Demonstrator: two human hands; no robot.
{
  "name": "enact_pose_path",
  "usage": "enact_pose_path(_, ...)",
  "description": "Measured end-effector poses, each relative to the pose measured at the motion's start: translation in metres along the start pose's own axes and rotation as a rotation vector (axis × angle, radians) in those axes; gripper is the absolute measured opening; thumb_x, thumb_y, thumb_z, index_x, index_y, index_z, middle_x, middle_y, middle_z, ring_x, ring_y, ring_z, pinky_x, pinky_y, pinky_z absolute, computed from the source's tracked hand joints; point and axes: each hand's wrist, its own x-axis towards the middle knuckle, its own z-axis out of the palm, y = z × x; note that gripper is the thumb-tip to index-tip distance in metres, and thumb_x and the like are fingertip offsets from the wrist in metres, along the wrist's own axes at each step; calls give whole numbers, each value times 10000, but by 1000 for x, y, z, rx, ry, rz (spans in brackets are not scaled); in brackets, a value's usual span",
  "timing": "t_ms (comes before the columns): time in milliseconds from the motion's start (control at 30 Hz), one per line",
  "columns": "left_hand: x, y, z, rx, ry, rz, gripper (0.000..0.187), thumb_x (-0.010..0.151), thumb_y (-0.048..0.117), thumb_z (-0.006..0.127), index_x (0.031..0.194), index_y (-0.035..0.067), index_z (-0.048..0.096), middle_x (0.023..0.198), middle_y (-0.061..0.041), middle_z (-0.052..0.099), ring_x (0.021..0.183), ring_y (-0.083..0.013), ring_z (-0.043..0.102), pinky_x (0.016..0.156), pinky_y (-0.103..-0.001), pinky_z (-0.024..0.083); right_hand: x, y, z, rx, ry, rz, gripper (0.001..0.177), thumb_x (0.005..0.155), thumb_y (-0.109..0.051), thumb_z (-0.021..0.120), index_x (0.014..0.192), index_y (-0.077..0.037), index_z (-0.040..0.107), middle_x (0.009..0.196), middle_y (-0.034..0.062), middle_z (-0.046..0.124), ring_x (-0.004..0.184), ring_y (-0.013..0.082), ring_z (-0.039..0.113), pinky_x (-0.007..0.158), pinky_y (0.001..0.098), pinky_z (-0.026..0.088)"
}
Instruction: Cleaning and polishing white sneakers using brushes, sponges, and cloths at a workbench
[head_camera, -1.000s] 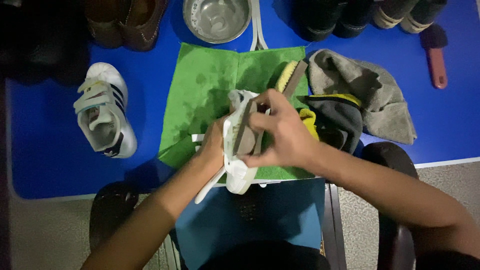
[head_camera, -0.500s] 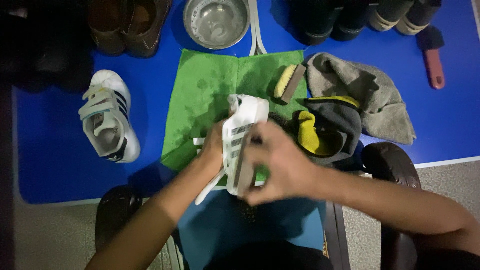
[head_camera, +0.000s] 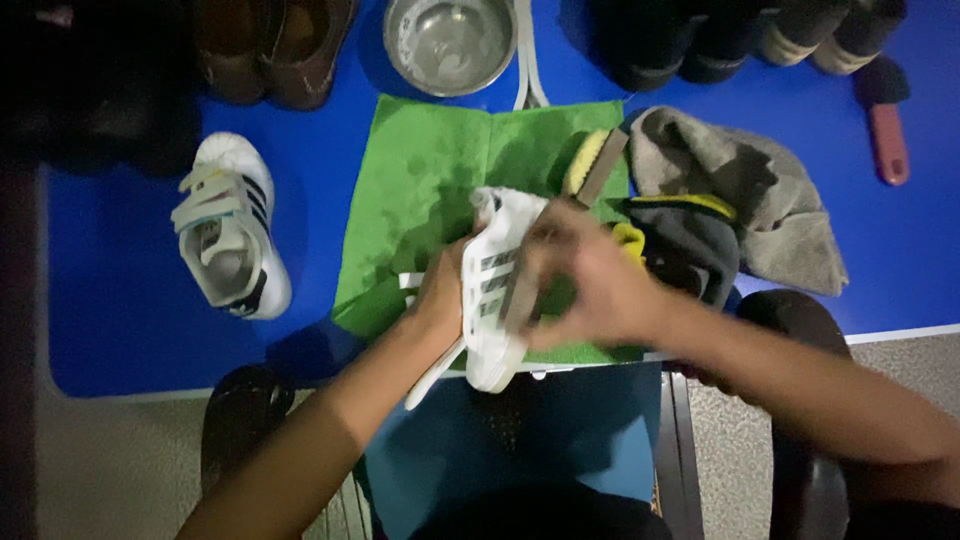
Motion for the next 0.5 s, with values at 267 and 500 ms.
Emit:
enact_pose_path(267,13,-10,0,-22,-18,-23,433,911,457,425,948,106,675,780,-201,678,886,-430,646,686,-458,509,0,-32,-6,107,-79,19,622,436,-467,908,648,-147,418,869,96,488,851,343,589,729,388,461)
enact_pose_path(500,8,-1,-2,25,3,32,350,881,386,497,927,87,674,762,-192,680,861,-408,659,661,-442,517,9,-22,-19,17,-30,70,571,529,-425,893,674,-77,464,800,156,498,741,403,577,681,439,462)
